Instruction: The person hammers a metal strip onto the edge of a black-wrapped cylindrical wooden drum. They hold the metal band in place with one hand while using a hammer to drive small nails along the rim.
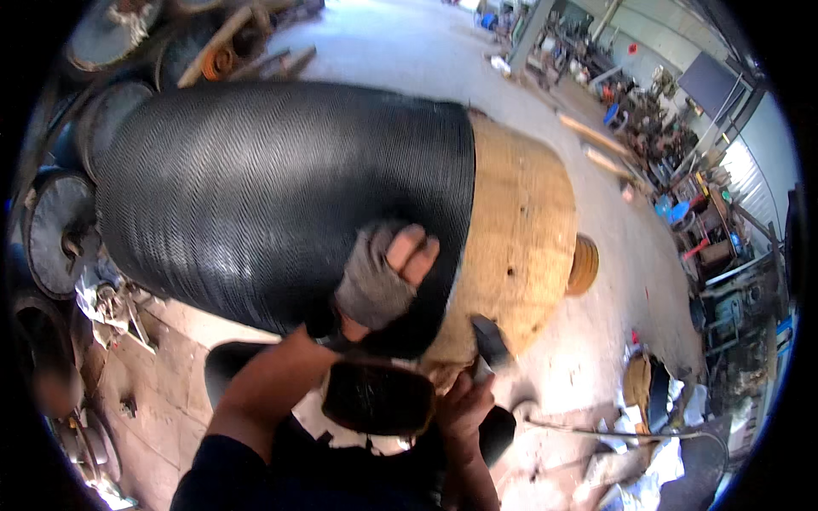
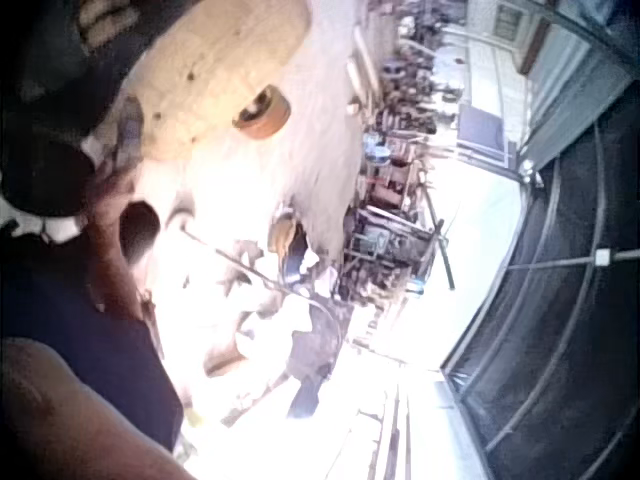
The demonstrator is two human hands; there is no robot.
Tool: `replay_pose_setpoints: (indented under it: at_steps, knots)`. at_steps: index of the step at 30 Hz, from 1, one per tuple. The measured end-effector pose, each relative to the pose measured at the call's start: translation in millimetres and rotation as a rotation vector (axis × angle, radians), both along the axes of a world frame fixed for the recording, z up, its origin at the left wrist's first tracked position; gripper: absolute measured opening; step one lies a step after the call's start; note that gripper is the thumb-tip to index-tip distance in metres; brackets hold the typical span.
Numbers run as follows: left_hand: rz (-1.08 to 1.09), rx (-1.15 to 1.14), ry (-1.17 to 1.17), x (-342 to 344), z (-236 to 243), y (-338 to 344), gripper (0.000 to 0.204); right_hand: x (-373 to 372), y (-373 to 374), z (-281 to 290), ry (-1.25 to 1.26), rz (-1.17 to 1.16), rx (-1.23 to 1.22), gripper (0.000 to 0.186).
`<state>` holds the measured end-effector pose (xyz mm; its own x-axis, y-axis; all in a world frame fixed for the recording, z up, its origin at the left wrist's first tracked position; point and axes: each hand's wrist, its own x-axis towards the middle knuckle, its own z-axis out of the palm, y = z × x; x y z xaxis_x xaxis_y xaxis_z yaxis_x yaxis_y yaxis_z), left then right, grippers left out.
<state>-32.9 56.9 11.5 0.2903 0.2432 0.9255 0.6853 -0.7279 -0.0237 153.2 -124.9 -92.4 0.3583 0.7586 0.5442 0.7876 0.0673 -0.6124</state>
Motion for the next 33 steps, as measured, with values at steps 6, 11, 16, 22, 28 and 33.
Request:
replay_pose_setpoints:
  at_steps: [6,11,16,22,28,33]
  knots:
    - [0.006,-0.098,0.089,0.9,6.2,-2.6,0.04,8.9,0.9,-15.0,0.035,0.235,0.062,0.06]
    - [0.011,0.009,0.057,13.8,2.5,10.1,0.041,0.3,14.4,10.4,0.021,-0.041,-0.235,0.032]
    - [0.042,-0.012,0.093,4.1,8.3,3.6,0.046,-4.2,-9.1,18.2,0.342,0.006,-0.196,0.036]
    - [0.109,-0.027,0.15,4.6,19.4,-4.6,0.044,-2.0,2.5,46.0,0.153,-0.066,-0.522,0.029]
    - [0.068,-0.026,0.129,7.8,21.6,6.9,0.044,6.5,-9.5,-19.7,0.042,-0.081,-0.136,0.038]
    - [0.174,-0.029,0.119,11.6,21.7,28.2,0.034,7.1,-13.3,-2.9,0.24,0.025,-0.151,0.024]
